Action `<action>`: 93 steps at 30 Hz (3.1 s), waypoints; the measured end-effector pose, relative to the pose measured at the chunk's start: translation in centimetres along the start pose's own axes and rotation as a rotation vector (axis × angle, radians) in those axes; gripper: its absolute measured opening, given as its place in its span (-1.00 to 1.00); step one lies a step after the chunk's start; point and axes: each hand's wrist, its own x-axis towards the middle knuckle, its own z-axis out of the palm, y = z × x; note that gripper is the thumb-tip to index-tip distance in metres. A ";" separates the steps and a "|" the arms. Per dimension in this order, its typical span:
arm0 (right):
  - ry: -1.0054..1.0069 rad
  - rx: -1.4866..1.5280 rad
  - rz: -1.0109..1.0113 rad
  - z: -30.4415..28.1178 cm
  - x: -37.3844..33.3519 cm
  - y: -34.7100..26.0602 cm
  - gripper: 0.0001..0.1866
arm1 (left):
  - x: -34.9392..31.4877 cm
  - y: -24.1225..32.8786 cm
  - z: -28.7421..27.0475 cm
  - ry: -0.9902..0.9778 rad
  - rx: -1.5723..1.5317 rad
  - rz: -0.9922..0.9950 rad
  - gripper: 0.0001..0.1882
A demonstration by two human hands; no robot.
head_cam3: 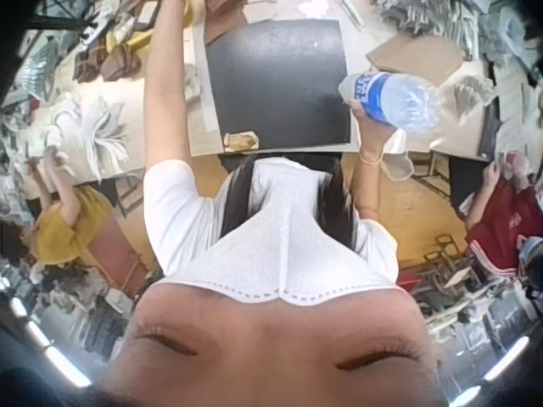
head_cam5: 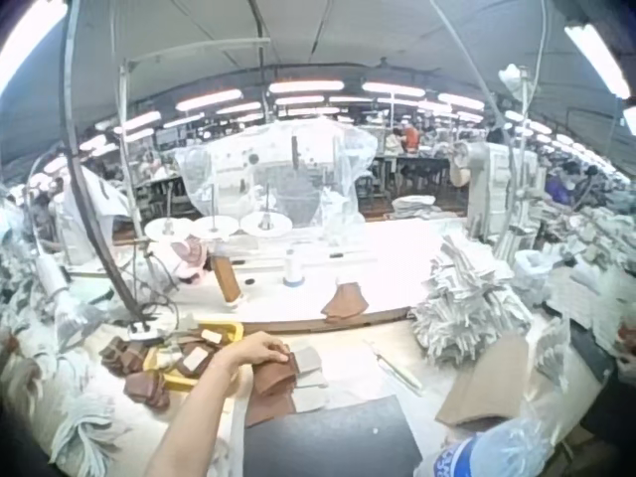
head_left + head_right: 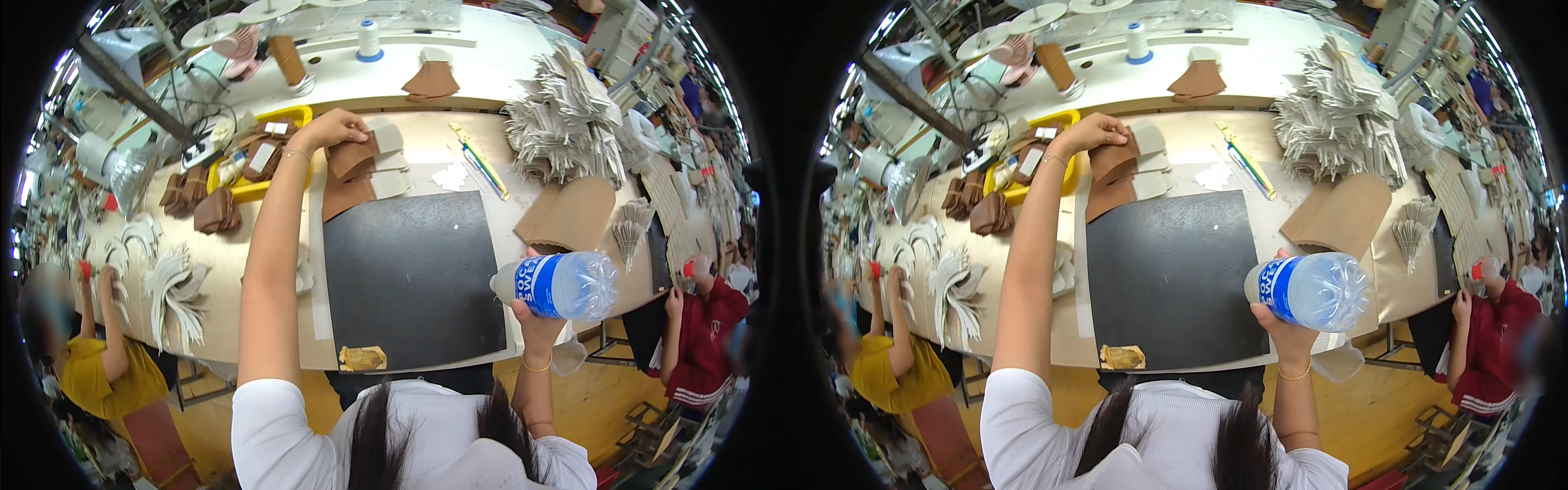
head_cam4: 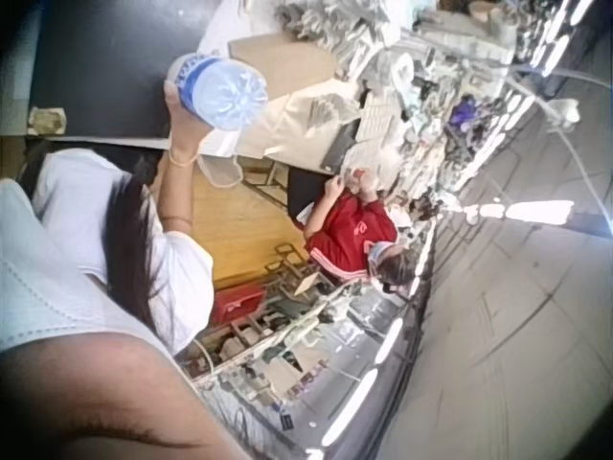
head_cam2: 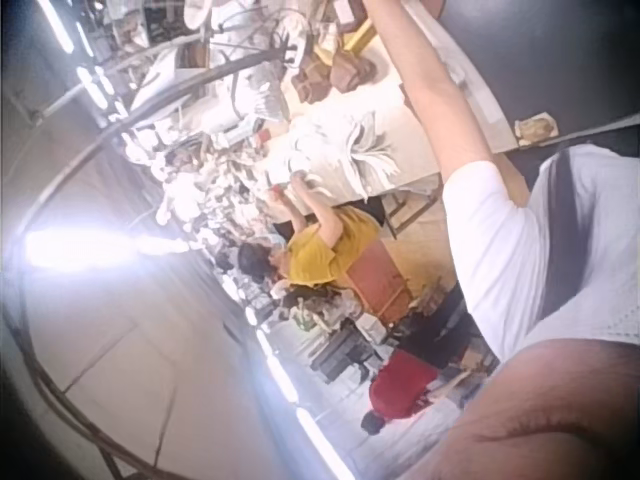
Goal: The person repeatedly applies glue from a plastic bottle to small brown leather pieces on a black mat, then places each piece aside. The process is continuous and repetitive throughout the clip.
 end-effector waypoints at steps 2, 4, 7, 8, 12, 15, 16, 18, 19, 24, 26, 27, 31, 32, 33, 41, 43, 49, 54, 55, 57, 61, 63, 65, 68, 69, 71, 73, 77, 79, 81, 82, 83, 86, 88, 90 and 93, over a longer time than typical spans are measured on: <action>0.001 0.017 0.020 0.0 0.1 -0.1 -0.08 | 0.6 -0.7 -0.2 0.059 0.249 -0.027 -0.76; -0.005 0.038 -0.012 0.2 0.3 -0.4 -0.07 | 0.5 -1.5 -0.6 0.154 0.471 -0.023 -0.65; -0.007 0.013 -0.031 0.3 0.1 -0.4 -0.07 | -2.1 2.9 1.5 0.456 0.695 -0.071 -0.52; -0.016 0.028 -0.024 0.5 0.1 -0.5 -0.08 | -4.1 2.8 1.3 0.524 0.720 0.028 -0.54; -0.054 0.085 0.007 1.5 0.3 0.0 -0.10 | -14.8 3.1 2.2 0.461 0.334 0.062 -0.54; -0.067 0.131 0.019 2.3 0.1 0.2 -0.07 | -23.2 0.7 3.6 0.459 0.243 -0.217 -0.47; -0.065 0.129 0.022 2.3 -0.2 0.2 -0.06 | -25.4 -1.0 4.1 0.460 0.212 -0.344 -0.46; -0.077 0.135 0.023 2.8 -0.5 -0.2 -0.04 | -29.7 -4.7 5.5 0.538 0.130 -0.457 -0.43; -0.078 0.112 0.039 2.8 -0.7 -0.1 0.00 | -31.0 -6.2 6.4 0.559 0.125 -0.478 -0.43; -0.102 0.107 0.021 3.4 -1.4 -0.6 0.00 | -32.2 -4.4 8.2 0.605 0.105 -0.445 -0.55; -0.135 0.164 0.037 3.4 -1.8 -0.8 -0.04 | -32.4 -5.8 8.6 0.659 0.232 -0.355 -0.61; -0.140 0.189 0.054 3.4 -2.0 -1.0 -0.06 | -31.6 -5.7 8.4 0.630 0.252 -0.303 -0.61; -0.230 0.124 0.026 3.1 -1.8 -1.2 -0.17 | -30.9 -7.7 8.4 0.606 0.399 -0.267 -0.65; -0.237 0.092 0.007 2.8 -1.7 -1.3 -0.21 | -31.4 -10.4 8.7 0.661 0.516 -0.266 -0.68; -0.272 0.040 0.036 2.1 -1.8 -0.9 -0.14 | -31.0 -9.7 8.9 0.646 0.400 -0.311 -0.71; -0.281 0.040 0.137 0.1 -1.7 -1.0 -0.11 | -31.1 -8.7 8.0 0.779 0.080 -0.297 -0.82; -0.266 0.057 0.125 -0.1 -1.6 -0.5 -0.11 | -31.5 -7.9 7.9 0.823 0.161 -0.288 -0.85; -0.184 0.041 0.050 -1.4 -1.0 0.5 -0.12 | -30.3 4.9 9.0 0.792 0.118 -0.158 -0.85; -0.080 0.128 0.002 -1.3 -0.5 -0.6 -0.07 | -24.0 11.1 15.5 0.296 -0.267 -0.058 -0.80; -0.062 0.207 0.000 -0.8 -0.5 -1.0 -0.07 | -22.2 10.2 17.6 0.151 -0.237 -0.028 -0.84; -0.068 0.280 0.018 -0.3 -0.6 -0.9 -0.05 | -18.8 8.0 21.8 0.058 -0.206 -0.054 -0.79; -0.127 0.243 0.057 1.2 -1.2 0.7 -0.10 | -16.6 6.2 24.5 0.108 0.029 -0.130 -0.78; -0.163 0.209 0.041 2.3 -1.4 2.2 -0.14 | -16.3 7.4 24.2 0.081 0.138 -0.191 -0.79; -0.209 0.166 0.066 3.8 -1.5 2.9 -0.36 | -16.1 7.2 24.5 0.095 0.128 -0.192 -0.80; -0.272 -0.053 -0.017 5.4 -2.0 2.7 -0.46 | -16.0 6.6 24.7 0.113 0.120 -0.197 -0.81; -0.313 -0.123 -0.053 5.5 -2.1 2.9 -0.44 | -15.9 6.4 24.7 0.117 0.116 -0.199 -0.81; -0.359 -0.225 -0.133 5.6 -2.3 3.2 -0.39 | -15.9 6.9 24.6 0.112 0.116 -0.221 -0.81; -0.360 -0.319 -0.134 4.1 -2.3 2.8 -0.41 | -15.7 6.2 24.7 0.100 0.130 -0.212 -0.80; -0.166 -0.360 -0.135 2.0 -1.2 2.9 -0.55 | -16.0 6.5 24.5 0.110 0.088 -0.205 -0.79; -0.115 -0.309 -0.130 2.7 -1.3 2.6 -0.56 | -16.0 6.1 24.6 0.122 0.093 -0.196 -0.78; -0.115 -0.080 -0.105 5.0 -2.4 2.3 -0.56 | -15.8 5.9 24.7 0.123 0.079 -0.199 -0.77; -0.232 -0.240 -0.180 5.4 -2.6 1.6 -0.56 | -15.9 5.8 24.7 0.125 0.073 -0.204 -0.77; -0.272 -0.280 -0.185 5.3 -2.8 2.0 -0.55 | -15.9 5.9 24.7 0.123 0.072 -0.209 -0.77; -0.231 -0.235 -0.142 3.7 -2.9 3.6 -0.54 | -16.1 6.3 24.6 0.121 0.067 -0.226 -0.78; -0.131 -0.186 -0.125 2.1 -1.9 4.3 -0.54 | -16.1 6.3 24.5 0.120 0.071 -0.231 -0.78; -0.043 -0.284 -0.180 2.2 -0.9 4.2 -0.53 | -16.1 6.4 24.5 0.128 0.063 -0.235 -0.79; -0.128 -0.130 -0.187 5.8 -1.7 3.5 -0.53 | -15.9 5.9 24.8 0.152 0.074 -0.217 -0.79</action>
